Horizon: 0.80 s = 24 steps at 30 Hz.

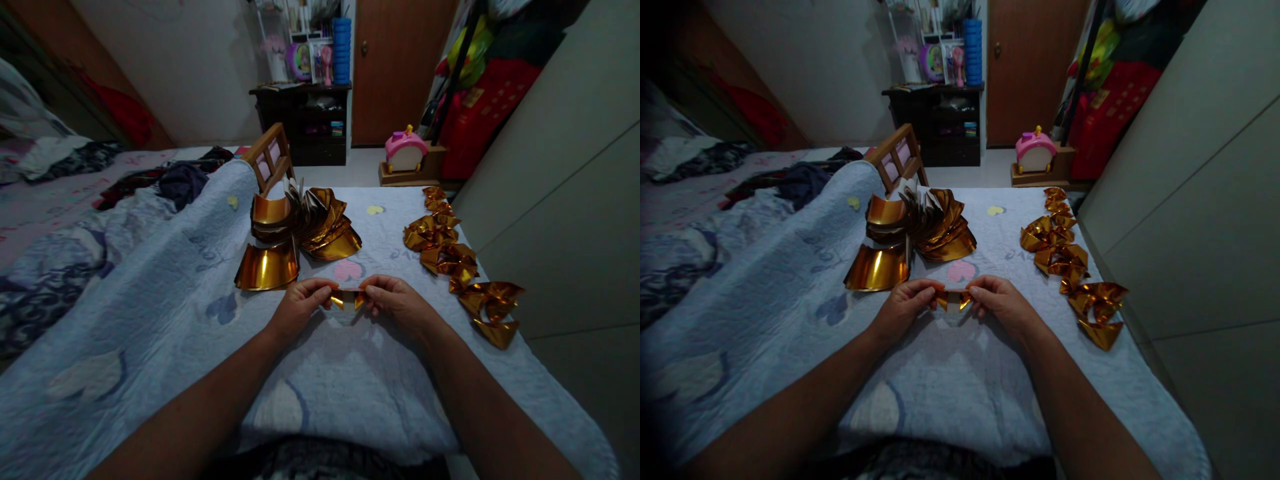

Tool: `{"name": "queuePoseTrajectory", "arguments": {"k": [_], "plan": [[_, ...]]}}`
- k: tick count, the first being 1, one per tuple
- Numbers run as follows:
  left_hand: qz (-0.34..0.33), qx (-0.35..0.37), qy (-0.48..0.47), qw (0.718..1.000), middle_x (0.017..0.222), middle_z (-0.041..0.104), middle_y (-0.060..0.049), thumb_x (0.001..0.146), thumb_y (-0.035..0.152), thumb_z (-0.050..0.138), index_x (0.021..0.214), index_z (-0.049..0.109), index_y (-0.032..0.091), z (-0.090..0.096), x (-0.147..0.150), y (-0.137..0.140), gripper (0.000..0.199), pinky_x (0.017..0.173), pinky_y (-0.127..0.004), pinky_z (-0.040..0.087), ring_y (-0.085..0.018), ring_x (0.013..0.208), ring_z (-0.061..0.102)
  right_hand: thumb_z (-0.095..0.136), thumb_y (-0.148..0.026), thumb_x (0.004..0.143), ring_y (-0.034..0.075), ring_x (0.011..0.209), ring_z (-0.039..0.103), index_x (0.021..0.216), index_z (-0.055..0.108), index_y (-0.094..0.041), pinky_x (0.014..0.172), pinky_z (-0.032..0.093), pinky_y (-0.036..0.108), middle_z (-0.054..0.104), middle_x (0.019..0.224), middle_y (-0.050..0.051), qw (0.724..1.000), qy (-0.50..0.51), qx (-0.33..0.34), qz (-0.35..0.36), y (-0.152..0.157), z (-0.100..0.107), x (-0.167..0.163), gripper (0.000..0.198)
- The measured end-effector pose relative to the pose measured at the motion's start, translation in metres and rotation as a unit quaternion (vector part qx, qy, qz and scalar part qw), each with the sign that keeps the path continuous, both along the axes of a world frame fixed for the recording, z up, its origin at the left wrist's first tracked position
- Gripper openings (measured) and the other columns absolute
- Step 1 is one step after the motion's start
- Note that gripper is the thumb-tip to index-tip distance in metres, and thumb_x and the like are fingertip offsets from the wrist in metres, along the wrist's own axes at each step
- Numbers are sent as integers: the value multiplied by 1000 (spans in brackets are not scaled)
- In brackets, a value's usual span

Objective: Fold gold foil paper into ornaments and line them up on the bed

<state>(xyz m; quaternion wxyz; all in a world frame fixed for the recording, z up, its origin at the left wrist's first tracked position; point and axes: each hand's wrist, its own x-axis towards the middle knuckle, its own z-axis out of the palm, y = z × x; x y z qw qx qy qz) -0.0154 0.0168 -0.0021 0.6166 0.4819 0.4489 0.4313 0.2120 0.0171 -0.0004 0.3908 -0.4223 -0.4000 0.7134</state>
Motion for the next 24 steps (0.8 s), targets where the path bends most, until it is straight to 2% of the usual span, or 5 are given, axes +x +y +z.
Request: {"name": "queuePoseTrajectory", "arguments": {"k": [5, 12, 18, 24], "plan": [[1, -16, -25, 1000, 70, 69, -2, 72, 38, 84, 90, 78, 15, -1, 0, 2, 30, 61, -22, 45, -10, 61, 58, 86, -42, 70, 9, 60, 55, 87, 70, -18, 55, 43, 23, 68, 78, 1, 1000, 9, 4, -4, -1, 0, 0, 33], [-28, -30, -57, 998, 83, 71, -2, 72, 37, 85, 99, 76, 17, -9, -4, 3, 35, 61, -20, 46, -8, 62, 58, 87, -35, 69, 7, 59, 53, 89, 71, -18, 54, 42, 21, 68, 81, 0, 1000, 15, 8, -6, -1, 1, 0, 31], [-67, -26, -39, 997, 84, 70, -2, 73, 32, 84, 102, 75, 17, -8, -5, 2, 34, 60, -20, 45, -8, 63, 58, 87, -33, 70, 8, 57, 52, 89, 70, -20, 51, 40, 21, 65, 75, -2, 1000, 15, 20, 3, -2, 2, 1, 29], [-74, -19, -29, 997, 84, 70, -2, 74, 31, 82, 100, 75, 16, -8, -5, 2, 31, 61, -20, 46, -8, 63, 57, 85, -32, 71, 8, 56, 53, 91, 69, -20, 52, 42, 22, 65, 75, -2, 1000, 25, 15, 5, -1, -2, 1, 28]]}}
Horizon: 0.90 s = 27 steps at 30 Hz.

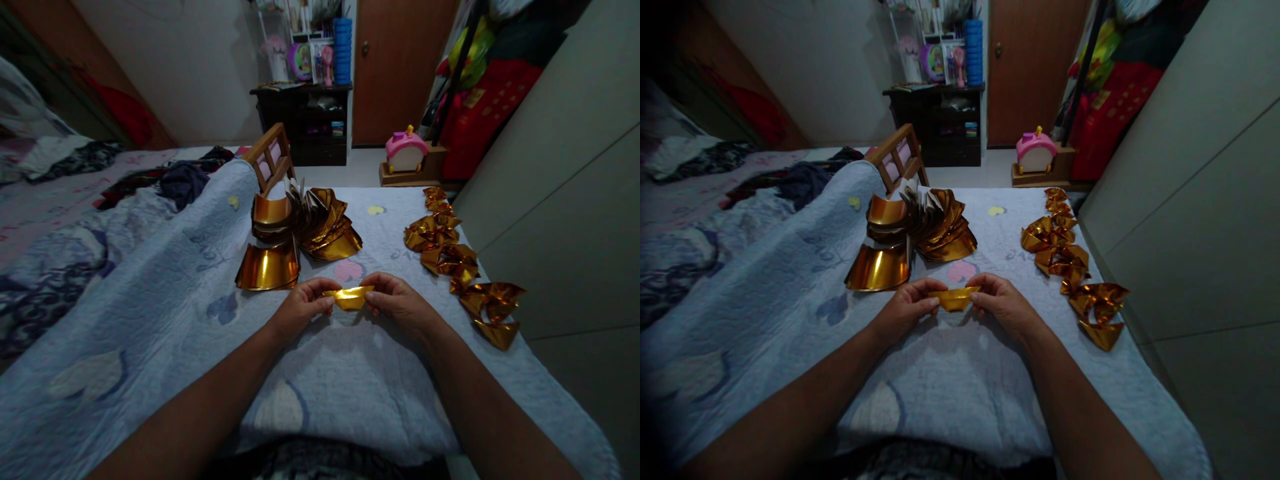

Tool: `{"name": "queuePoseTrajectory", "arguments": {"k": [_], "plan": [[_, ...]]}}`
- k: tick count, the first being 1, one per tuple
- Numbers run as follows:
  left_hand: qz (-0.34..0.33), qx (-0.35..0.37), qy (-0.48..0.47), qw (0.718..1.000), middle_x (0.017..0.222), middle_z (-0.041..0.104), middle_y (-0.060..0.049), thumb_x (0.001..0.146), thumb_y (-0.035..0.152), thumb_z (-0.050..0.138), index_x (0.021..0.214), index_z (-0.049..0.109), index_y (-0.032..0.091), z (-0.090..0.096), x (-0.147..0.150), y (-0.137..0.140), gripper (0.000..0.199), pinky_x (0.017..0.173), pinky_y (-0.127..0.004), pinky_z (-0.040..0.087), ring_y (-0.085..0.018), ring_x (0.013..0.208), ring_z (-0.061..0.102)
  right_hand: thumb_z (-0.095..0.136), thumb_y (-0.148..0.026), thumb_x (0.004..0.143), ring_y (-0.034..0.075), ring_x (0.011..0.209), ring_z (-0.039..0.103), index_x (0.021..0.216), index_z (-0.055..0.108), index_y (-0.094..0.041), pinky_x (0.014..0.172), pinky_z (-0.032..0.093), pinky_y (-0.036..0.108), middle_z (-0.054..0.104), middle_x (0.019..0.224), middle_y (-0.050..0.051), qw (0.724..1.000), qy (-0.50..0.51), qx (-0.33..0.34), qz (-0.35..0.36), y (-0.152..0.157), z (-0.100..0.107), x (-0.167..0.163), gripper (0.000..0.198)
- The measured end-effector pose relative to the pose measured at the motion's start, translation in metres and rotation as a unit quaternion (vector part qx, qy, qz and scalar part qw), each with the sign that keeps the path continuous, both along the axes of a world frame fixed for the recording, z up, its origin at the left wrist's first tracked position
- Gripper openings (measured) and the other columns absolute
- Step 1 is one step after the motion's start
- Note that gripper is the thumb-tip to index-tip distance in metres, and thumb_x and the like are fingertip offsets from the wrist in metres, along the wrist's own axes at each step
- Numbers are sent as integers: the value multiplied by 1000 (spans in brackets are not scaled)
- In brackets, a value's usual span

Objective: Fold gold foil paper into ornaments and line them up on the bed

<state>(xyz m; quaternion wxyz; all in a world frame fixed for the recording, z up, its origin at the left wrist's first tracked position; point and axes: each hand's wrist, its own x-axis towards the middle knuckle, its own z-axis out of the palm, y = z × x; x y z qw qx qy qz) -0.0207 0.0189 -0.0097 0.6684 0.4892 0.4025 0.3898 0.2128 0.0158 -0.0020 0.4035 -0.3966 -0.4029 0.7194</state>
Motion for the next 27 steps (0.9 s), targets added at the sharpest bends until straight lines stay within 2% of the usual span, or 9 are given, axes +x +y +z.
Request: {"name": "queuePoseTrajectory", "arguments": {"k": [15, 27], "plan": [[-34, -44, -46, 997, 80, 71, -4, 66, 37, 90, 101, 77, 14, -3, -1, 3, 44, 58, -21, 42, -8, 60, 55, 85, -36, 72, 10, 61, 53, 90, 71, -21, 57, 42, 26, 66, 79, -1, 999, -14, 36, -6, 0, 4, 1, 27], [-23, -37, -51, 998, 72, 66, -1, 70, 38, 88, 96, 76, 15, -6, -1, 3, 37, 60, -21, 43, -9, 61, 55, 87, -36, 70, 8, 59, 52, 87, 69, -18, 56, 40, 23, 64, 72, -2, 999, 8, 31, 8, 2, 0, 1, 30]]}}
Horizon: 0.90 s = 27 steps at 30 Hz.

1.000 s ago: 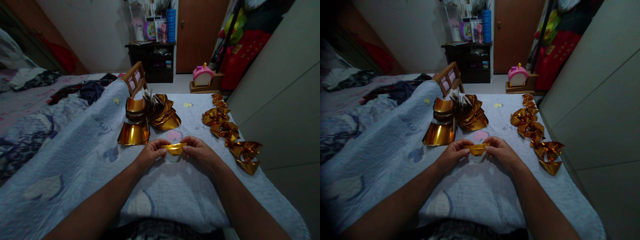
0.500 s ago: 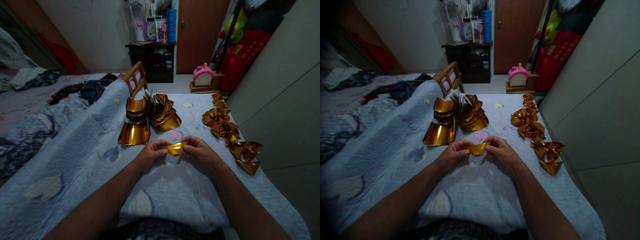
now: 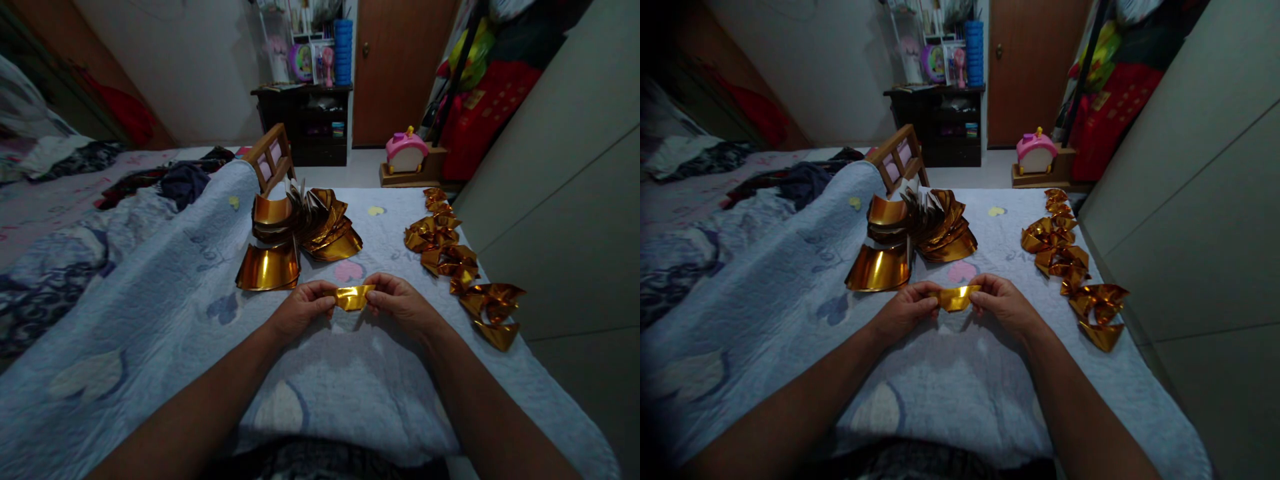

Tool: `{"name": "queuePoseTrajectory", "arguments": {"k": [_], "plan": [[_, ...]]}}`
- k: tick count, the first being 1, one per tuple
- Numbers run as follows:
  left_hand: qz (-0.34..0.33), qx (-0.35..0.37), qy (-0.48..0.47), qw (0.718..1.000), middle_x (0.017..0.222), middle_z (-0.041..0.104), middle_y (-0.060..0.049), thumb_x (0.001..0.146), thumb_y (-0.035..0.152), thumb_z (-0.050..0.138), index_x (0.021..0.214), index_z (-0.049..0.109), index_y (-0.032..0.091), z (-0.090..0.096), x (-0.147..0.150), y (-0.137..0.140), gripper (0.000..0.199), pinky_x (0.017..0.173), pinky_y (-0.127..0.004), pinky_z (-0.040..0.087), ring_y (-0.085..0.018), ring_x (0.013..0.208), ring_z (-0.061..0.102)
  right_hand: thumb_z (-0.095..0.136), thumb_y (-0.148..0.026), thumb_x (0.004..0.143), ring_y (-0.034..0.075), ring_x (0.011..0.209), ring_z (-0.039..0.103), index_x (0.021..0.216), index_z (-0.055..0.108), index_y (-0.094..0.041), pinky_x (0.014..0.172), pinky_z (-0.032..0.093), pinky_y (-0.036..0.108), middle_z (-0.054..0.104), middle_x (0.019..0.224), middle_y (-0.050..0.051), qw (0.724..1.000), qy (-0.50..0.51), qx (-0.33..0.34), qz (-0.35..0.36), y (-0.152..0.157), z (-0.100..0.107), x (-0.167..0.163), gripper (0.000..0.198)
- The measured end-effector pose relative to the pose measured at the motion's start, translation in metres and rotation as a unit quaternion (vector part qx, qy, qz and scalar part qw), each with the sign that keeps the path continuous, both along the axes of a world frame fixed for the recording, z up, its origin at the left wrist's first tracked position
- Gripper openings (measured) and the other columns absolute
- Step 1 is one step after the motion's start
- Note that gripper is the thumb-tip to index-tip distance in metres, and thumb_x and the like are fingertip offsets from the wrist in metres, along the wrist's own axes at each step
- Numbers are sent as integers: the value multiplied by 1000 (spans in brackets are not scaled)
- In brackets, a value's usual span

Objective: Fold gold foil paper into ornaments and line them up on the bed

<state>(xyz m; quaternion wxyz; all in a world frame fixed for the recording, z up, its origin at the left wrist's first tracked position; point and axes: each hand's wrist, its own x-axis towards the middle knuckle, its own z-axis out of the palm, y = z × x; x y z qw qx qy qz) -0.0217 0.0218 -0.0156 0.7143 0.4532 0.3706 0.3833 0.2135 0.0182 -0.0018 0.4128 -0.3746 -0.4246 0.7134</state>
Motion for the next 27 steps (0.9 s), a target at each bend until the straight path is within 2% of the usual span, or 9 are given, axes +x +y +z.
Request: {"name": "queuePoseTrajectory", "arguments": {"k": [9, 16, 27], "plan": [[0, -21, -12, 1000, 68, 65, -1, 66, 39, 90, 92, 76, 14, 1, 0, 0, 39, 55, -20, 42, -9, 57, 54, 87, -36, 71, 9, 58, 51, 84, 66, -20, 54, 39, 23, 62, 70, -3, 1000, -1, 0, 23, -2, 4, 2, 29], [-6, -25, -16, 1000, 66, 64, -1, 65, 41, 91, 89, 77, 13, 1, 1, -1, 39, 54, -20, 42, -9, 57, 53, 86, -40, 71, 10, 61, 53, 90, 72, -19, 58, 42, 24, 66, 77, 0, 999, -8, -18, 46, -3, 3, 2, 31], [10, -47, -36, 998, 68, 65, -1, 61, 36, 94, 84, 77, 13, 6, 2, -1, 37, 58, -20, 41, -9, 59, 53, 85, -39, 75, 10, 61, 54, 88, 72, -19, 58, 44, 24, 65, 75, 0, 999, -10, -5, 47, -4, 3, 3, 27]]}}
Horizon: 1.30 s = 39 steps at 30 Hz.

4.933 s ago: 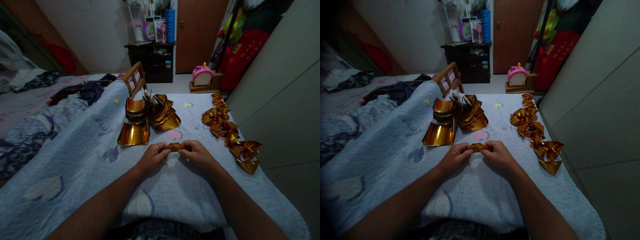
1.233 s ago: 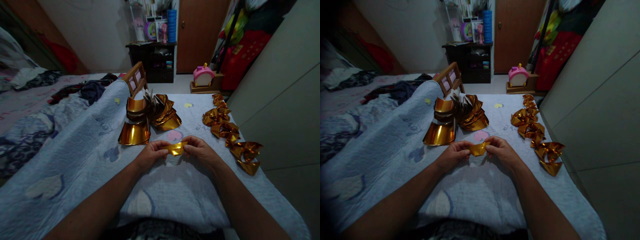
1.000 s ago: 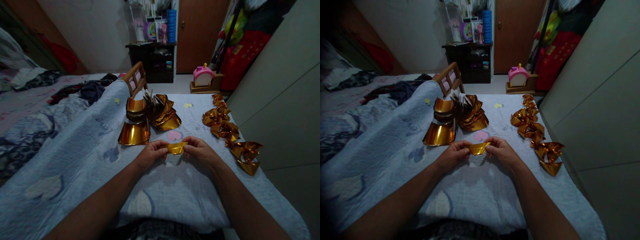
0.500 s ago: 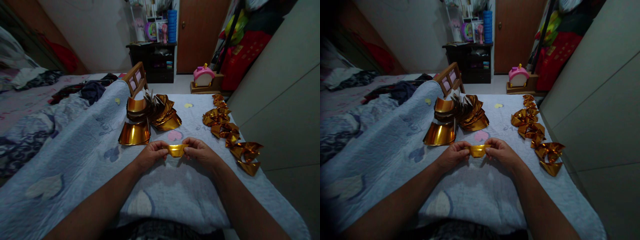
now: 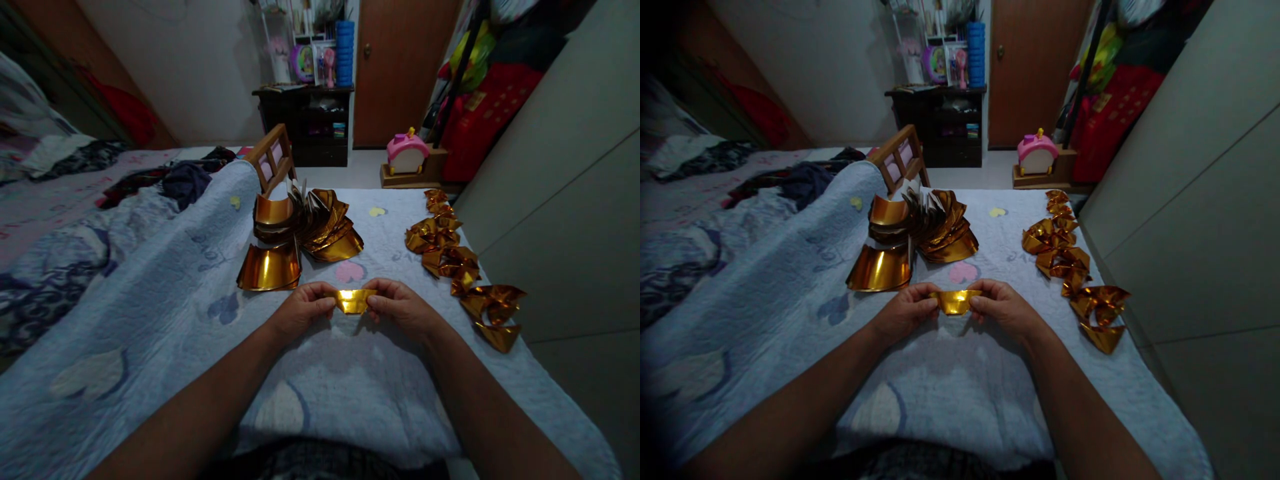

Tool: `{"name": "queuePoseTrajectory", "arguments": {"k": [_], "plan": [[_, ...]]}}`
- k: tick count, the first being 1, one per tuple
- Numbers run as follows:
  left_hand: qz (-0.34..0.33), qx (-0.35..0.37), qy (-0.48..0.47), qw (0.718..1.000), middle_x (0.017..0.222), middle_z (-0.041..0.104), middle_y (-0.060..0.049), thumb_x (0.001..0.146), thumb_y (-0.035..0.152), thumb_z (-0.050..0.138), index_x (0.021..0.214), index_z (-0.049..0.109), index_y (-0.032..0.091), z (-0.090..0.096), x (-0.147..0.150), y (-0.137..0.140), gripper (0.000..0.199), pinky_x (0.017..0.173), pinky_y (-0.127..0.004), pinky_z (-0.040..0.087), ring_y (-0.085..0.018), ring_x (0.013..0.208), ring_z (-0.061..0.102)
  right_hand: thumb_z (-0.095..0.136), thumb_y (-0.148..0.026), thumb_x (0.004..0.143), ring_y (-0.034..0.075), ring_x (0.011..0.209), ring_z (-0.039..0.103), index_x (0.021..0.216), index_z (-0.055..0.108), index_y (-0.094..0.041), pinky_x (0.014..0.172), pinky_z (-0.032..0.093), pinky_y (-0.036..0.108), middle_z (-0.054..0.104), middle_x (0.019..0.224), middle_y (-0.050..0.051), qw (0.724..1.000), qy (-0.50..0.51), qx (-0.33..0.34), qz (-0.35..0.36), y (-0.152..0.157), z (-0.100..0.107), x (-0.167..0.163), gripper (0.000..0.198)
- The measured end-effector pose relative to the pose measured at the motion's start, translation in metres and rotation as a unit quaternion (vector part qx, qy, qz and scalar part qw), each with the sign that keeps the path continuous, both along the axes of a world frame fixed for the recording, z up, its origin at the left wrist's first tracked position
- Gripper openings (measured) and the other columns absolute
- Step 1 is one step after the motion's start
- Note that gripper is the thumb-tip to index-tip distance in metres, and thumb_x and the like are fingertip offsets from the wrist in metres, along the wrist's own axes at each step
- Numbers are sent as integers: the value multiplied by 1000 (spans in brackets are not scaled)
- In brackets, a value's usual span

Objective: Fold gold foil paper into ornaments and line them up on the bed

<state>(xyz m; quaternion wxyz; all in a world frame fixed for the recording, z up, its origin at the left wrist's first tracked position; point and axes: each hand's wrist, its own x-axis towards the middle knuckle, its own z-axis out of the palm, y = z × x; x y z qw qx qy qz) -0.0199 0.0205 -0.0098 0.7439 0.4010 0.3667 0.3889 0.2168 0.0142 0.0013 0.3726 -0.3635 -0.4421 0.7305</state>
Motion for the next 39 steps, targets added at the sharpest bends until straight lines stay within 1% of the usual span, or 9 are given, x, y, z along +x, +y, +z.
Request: {"name": "queuePoseTrajectory", "arguments": {"k": [8, 11, 15, 17, 20, 24, 30, 35, 39], "plan": [[15, -28, -33, 999, 70, 65, -1, 62, 35, 93, 87, 76, 12, 1, 1, 0, 38, 54, -19, 43, -7, 57, 52, 86, -40, 72, 11, 61, 55, 90, 75, -20, 60, 47, 26, 67, 76, 1, 1000, 8, -1, -10, 2, 1, -1, 29], [14, -31, -33, 999, 71, 66, -2, 62, 35, 93, 86, 75, 11, 2, 2, 0, 38, 54, -18, 43, -7, 56, 52, 86, -39, 72, 11, 61, 55, 88, 76, -19, 59, 47, 25, 66, 76, 1, 1000, 7, -5, -13, 2, 1, -2, 28], [14, -29, -32, 999, 68, 65, -1, 63, 38, 93, 85, 75, 11, 4, 2, 0, 39, 53, -18, 43, -6, 54, 52, 86, -43, 71, 10, 60, 54, 87, 75, -19, 59, 46, 24, 65, 75, 1, 1000, 3, -15, -24, 2, 1, -3, 31], [17, -29, -32, 999, 68, 66, -1, 63, 38, 93, 85, 75, 11, 3, 2, 0, 39, 52, -18, 44, -6, 54, 52, 86, -44, 71, 10, 61, 53, 86, 75, -19, 59, 45, 24, 65, 75, 1, 1000, -1, -9, -27, 2, 1, -3, 31], [19, -26, -27, 999, 69, 66, -2, 64, 37, 93, 87, 75, 11, 1, 2, 1, 39, 52, -18, 44, -7, 54, 52, 86, -42, 71, 11, 63, 51, 86, 73, -20, 59, 44, 25, 65, 78, 1, 999, -3, 5, -34, 2, 1, -3, 29], [22, -20, -23, 999, 72, 67, -3, 63, 38, 92, 87, 76, 11, 0, 3, 1, 39, 54, -19, 44, -7, 57, 52, 87, -38, 70, 12, 65, 52, 90, 72, -21, 60, 45, 26, 65, 82, 1, 999, 5, 11, -46, 2, 0, -2, 30], [23, -16, -4, 1000, 71, 64, -2, 62, 40, 93, 87, 78, 12, 5, 4, 1, 41, 58, -20, 42, -8, 60, 52, 87, -36, 70, 13, 70, 55, 92, 73, -22, 64, 46, 27, 66, 86, 1, 998, 18, 16, -56, 2, -1, -3, 30], [21, -23, -12, 999, 70, 64, -1, 60, 40, 94, 85, 77, 13, 4, 3, 1, 40, 58, -20, 41, -8, 60, 52, 88, -38, 69, 13, 70, 55, 94, 75, -21, 65, 45, 28, 68, 86, 2, 999, 12, -3, -41, 2, -2, -3, 33], [24, -27, -21, 999, 71, 64, 0, 60, 38, 94, 85, 76, 14, 2, 2, 1, 39, 58, -19, 42, -7, 60, 54, 89, -38, 69, 14, 71, 55, 92, 76, -20, 67, 44, 29, 68, 84, 2, 999, 10, -4, -37, 2, -3, -2, 32]]}}
